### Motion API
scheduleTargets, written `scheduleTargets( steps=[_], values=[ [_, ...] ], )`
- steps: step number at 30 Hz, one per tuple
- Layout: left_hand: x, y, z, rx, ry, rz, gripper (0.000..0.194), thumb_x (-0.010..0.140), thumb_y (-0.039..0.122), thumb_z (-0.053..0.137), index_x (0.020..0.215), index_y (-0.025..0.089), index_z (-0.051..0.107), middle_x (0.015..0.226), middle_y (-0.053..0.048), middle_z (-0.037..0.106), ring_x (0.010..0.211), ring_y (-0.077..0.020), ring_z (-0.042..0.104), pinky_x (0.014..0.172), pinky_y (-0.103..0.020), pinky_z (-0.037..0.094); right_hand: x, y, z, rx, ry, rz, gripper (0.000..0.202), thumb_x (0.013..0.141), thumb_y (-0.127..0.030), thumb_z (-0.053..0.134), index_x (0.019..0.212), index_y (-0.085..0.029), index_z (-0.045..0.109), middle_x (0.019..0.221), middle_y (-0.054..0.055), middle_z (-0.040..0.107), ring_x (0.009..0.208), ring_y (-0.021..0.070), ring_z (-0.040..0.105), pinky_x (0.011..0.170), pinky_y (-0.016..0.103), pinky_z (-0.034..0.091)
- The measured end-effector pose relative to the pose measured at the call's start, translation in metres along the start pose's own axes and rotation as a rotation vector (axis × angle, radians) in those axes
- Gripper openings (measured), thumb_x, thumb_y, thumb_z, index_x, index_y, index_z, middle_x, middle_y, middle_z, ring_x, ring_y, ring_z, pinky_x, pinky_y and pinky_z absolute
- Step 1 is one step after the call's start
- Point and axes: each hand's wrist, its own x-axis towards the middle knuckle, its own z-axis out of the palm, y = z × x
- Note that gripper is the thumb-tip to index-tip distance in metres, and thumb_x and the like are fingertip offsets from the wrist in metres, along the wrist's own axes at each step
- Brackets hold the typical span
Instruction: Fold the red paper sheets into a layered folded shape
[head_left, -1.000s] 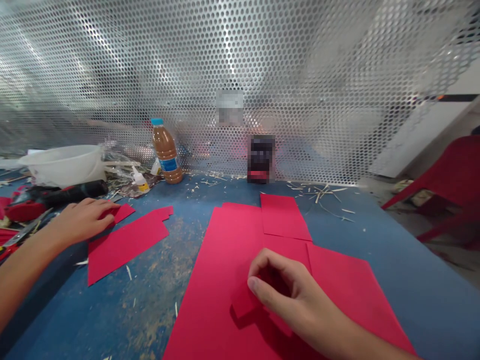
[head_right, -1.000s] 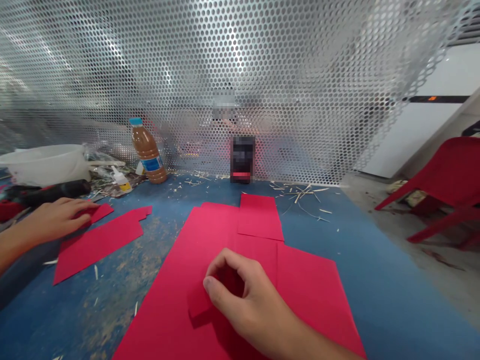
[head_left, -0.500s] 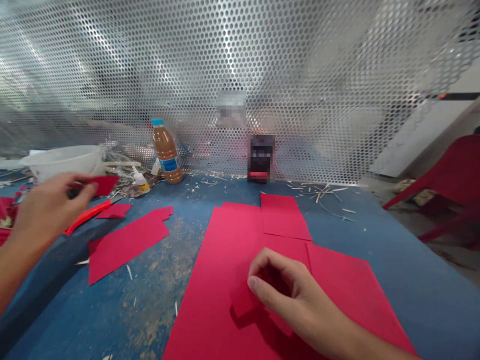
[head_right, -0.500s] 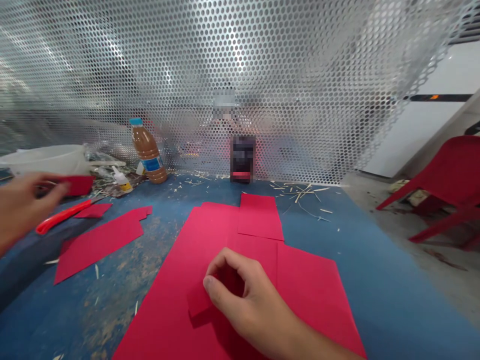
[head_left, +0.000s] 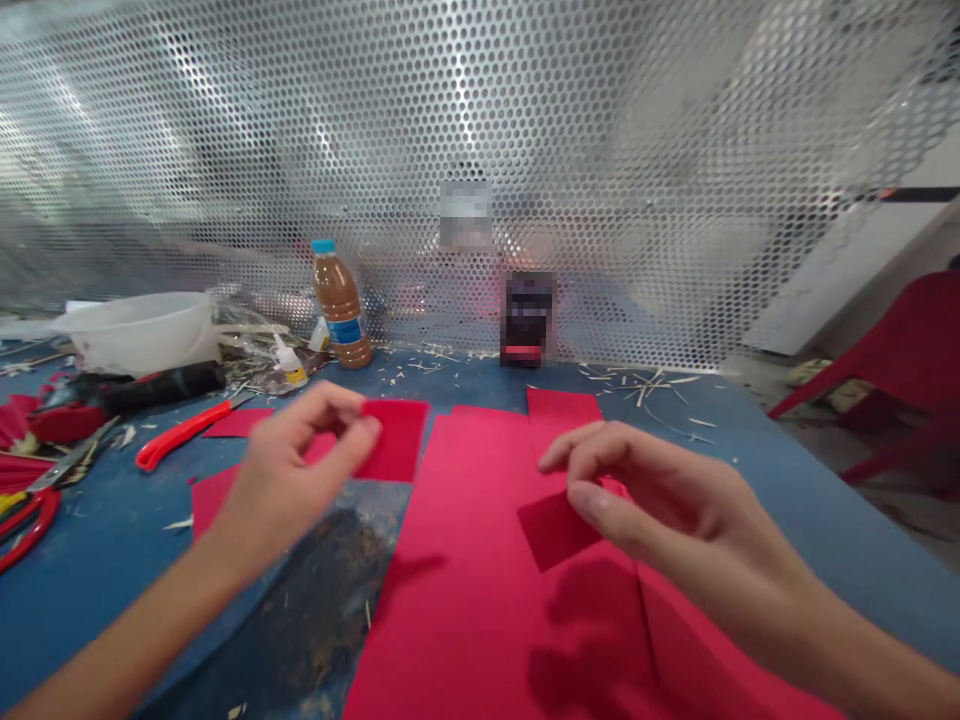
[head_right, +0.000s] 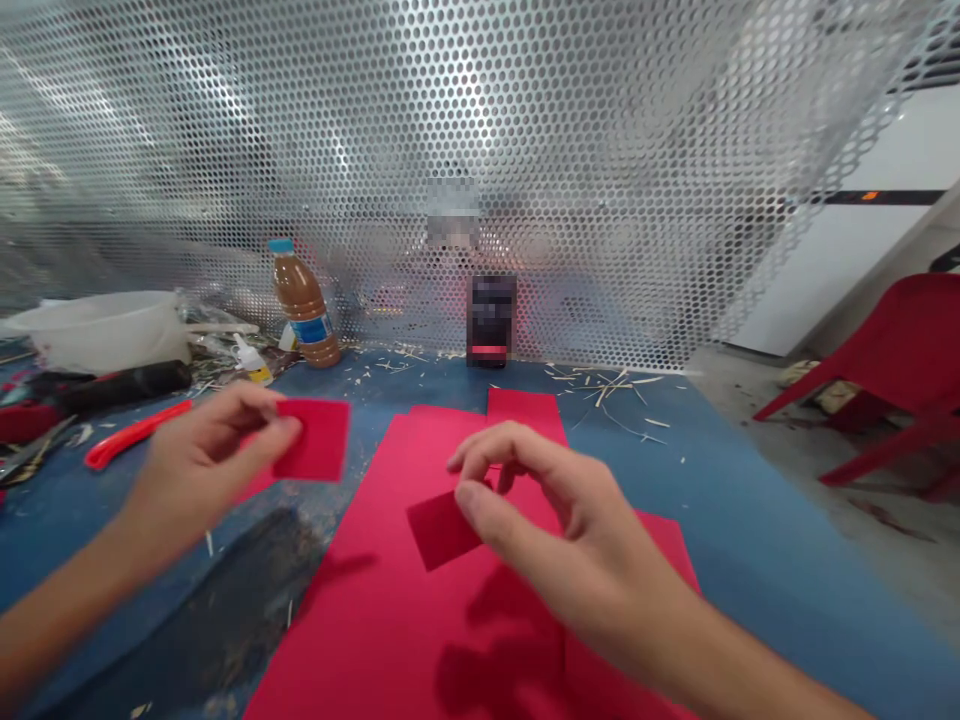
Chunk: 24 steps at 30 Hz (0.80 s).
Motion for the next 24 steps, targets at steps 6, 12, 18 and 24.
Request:
scheduleTargets(
  steps=[6,12,18,24],
  values=[
    [-0.047,0.033,0.044,-0.135,-0.472,-0.007,0.013,0.097,0.025,0.058,0.086,0.023,0.063,0.071,0.006,0.063,0.064,-0.0115,0.057,0.061,-0.023,0.042,-0.002,-0.003,0.005,0.032,-0.298,0.176,0.014,0.097,-0.037,0.069,0.087,-0.027,0.068,0.113,0.002,0.072,0.124,0.0245,0.060,0.100,0.035,0.047],
    [-0.058,0.041,0.049,-0.288,-0.587,-0.160,0.018,0.102,0.034,0.057,0.087,0.023,0.059,0.072,0.006,0.062,0.066,-0.0125,0.055,0.062,-0.025,0.040,-0.014,0.001,0.029,-0.013,-0.296,0.154,0.015,0.100,-0.035,0.062,0.090,-0.025,0.065,0.092,-0.001,0.069,0.090,0.0180,0.063,0.086,0.033,0.049],
    [-0.055,0.031,0.046,0.078,-0.617,0.280,0.013,0.104,0.022,0.050,0.101,0.024,0.063,0.083,0.002,0.071,0.072,-0.0164,0.061,0.070,-0.032,0.039,-0.017,0.019,-0.025,-0.200,-0.232,0.277,0.027,0.096,-0.046,0.066,0.081,-0.024,0.065,0.078,-0.001,0.066,0.073,0.0180,0.059,0.069,0.030,0.047],
    [-0.062,0.023,0.055,0.369,-0.536,0.784,0.017,0.099,0.017,0.055,0.083,0.020,0.060,0.072,0.002,0.062,0.063,-0.0186,0.050,0.060,-0.036,0.032,-0.033,0.047,-0.081,-0.467,-0.145,0.270,0.034,0.091,-0.059,0.064,0.077,-0.029,0.073,0.080,0.007,0.072,0.076,0.0288,0.064,0.071,0.041,0.052]
  ],
)
